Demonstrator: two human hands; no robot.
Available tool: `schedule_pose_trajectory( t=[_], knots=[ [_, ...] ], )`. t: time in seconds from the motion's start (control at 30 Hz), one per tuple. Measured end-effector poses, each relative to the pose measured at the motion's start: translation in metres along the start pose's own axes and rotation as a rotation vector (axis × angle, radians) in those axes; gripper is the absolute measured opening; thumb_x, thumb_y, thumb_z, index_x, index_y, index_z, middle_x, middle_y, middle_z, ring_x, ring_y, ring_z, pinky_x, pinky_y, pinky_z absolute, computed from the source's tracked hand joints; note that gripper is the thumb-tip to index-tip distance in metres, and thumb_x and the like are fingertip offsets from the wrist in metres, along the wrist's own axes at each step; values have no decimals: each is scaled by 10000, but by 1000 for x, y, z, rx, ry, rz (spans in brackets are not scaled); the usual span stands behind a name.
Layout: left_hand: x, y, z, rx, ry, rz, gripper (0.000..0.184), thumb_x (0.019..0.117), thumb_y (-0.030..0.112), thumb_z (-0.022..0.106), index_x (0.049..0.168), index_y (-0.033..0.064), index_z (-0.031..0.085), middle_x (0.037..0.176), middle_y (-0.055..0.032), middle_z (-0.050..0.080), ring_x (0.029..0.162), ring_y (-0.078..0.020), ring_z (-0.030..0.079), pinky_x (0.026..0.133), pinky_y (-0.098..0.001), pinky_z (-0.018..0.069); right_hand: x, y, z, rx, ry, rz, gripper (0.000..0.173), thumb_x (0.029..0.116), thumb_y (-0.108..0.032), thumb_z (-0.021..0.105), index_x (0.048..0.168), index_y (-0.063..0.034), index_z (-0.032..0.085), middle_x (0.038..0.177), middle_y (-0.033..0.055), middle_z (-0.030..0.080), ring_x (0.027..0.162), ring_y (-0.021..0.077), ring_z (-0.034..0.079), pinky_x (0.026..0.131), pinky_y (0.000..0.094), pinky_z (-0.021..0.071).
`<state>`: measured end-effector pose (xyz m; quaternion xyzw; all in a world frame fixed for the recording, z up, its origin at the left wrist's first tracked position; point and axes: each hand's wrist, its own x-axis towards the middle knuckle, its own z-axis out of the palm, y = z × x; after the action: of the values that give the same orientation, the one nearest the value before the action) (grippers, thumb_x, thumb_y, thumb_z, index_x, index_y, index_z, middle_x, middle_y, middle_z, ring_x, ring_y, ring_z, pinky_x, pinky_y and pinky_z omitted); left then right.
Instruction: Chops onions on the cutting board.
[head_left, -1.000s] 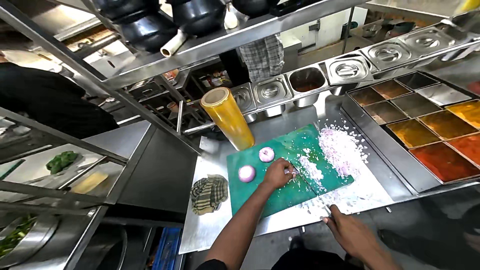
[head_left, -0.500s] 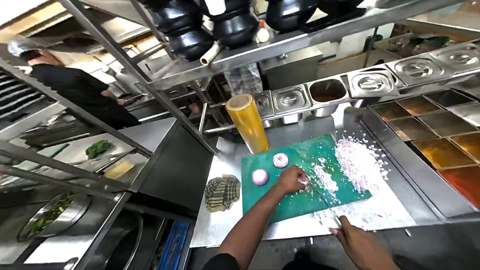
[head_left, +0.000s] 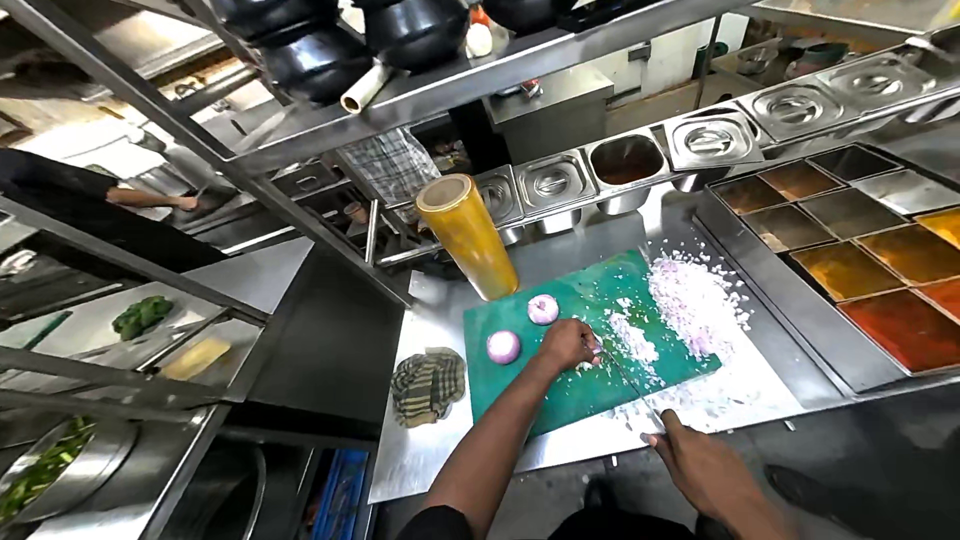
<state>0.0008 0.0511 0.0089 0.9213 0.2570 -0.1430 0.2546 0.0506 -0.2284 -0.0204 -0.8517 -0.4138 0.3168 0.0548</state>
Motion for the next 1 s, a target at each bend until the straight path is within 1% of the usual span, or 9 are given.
schedule_pose_trajectory(
  t=[0.1, 0.27, 0.47, 0.57, 0.63, 0.73, 0.83, 0.9, 1.0],
  knots=[
    [0, 0, -1, 15, -8, -14, 267, 844, 296, 840, 1024, 113, 765, 1067, -95, 737, 1046, -259, 690, 976, -513, 536, -8, -5, -8, -10, -35, -7, 504, 1079, -529, 378, 1313, -100, 502, 943, 185, 701, 927, 408, 722, 778, 575, 568],
    [0, 0, 0, 15, -6, -21, 250, 837, 297, 843, 1010, 132, 771, 1069, -87, 737, 1049, -258, 688, 970, -517, 538, -17, 3, 17, 64, -117, 66, 535, 1076, -523, 390, 1387, -93, 456, 982, 204, 709, 949, 425, 720, 800, 597, 569],
    [-1, -2, 1, 25, 5, 8, 269, 841, 316, 841, 1013, 122, 769, 1059, -88, 740, 1042, -260, 690, 969, -516, 536, -18, -14, 0, 21, -58, 54, 534, 1076, -548, 356, 1363, -111, 464, 954, 183, 704, 933, 416, 721, 785, 581, 569],
    [-3, -4, 2, 18, 14, 9, 273, 834, 321, 850, 1005, 123, 772, 1034, -89, 743, 1021, -261, 694, 959, -523, 541, -14, -5, 20, 39, -86, 53, 524, 1079, -510, 383, 1410, -108, 444, 1002, 200, 710, 954, 424, 721, 805, 600, 570],
    [-2, -2, 0, 2, 18, 7, 278, 831, 313, 858, 1009, 117, 773, 1031, -93, 747, 1018, -261, 698, 961, -522, 543, -16, -9, 11, 72, -92, 47, 531, 1084, -502, 387, 1428, -101, 434, 1002, 219, 701, 957, 444, 712, 804, 613, 565],
    [-4, -5, 3, -13, 37, 9, 272, 833, 303, 862, 1002, 110, 771, 1045, -90, 741, 1016, -254, 696, 965, -513, 547, -16, -16, -6, 79, -96, 14, 510, 1093, -506, 353, 1365, -84, 443, 980, 220, 681, 959, 450, 702, 802, 606, 560],
    [-8, -8, 4, -13, 72, 3, 277, 829, 305, 873, 999, 112, 769, 1034, -82, 737, 995, -242, 692, 949, -497, 552, -17, -9, 9, 85, -126, 45, 509, 1093, -481, 363, 1405, -83, 423, 1031, 240, 687, 990, 461, 702, 816, 623, 558],
    [-8, -8, 5, -18, 97, 12, 260, 835, 297, 869, 988, 112, 768, 1013, -78, 739, 968, -236, 696, 927, -491, 559, -19, -12, -3, 80, -127, 40, 503, 1098, -472, 363, 1415, -85, 422, 1029, 239, 684, 993, 458, 698, 816, 628, 554],
    [-12, -14, 10, -37, 141, 48, 246, 842, 296, 865, 960, 105, 765, 1001, -77, 731, 947, -229, 692, 910, -486, 563, -19, -20, -10, 58, -119, 16, 463, 1103, -457, 346, 1354, -80, 439, 998, 224, 678, 982, 450, 698, 812, 608, 554]
  ],
)
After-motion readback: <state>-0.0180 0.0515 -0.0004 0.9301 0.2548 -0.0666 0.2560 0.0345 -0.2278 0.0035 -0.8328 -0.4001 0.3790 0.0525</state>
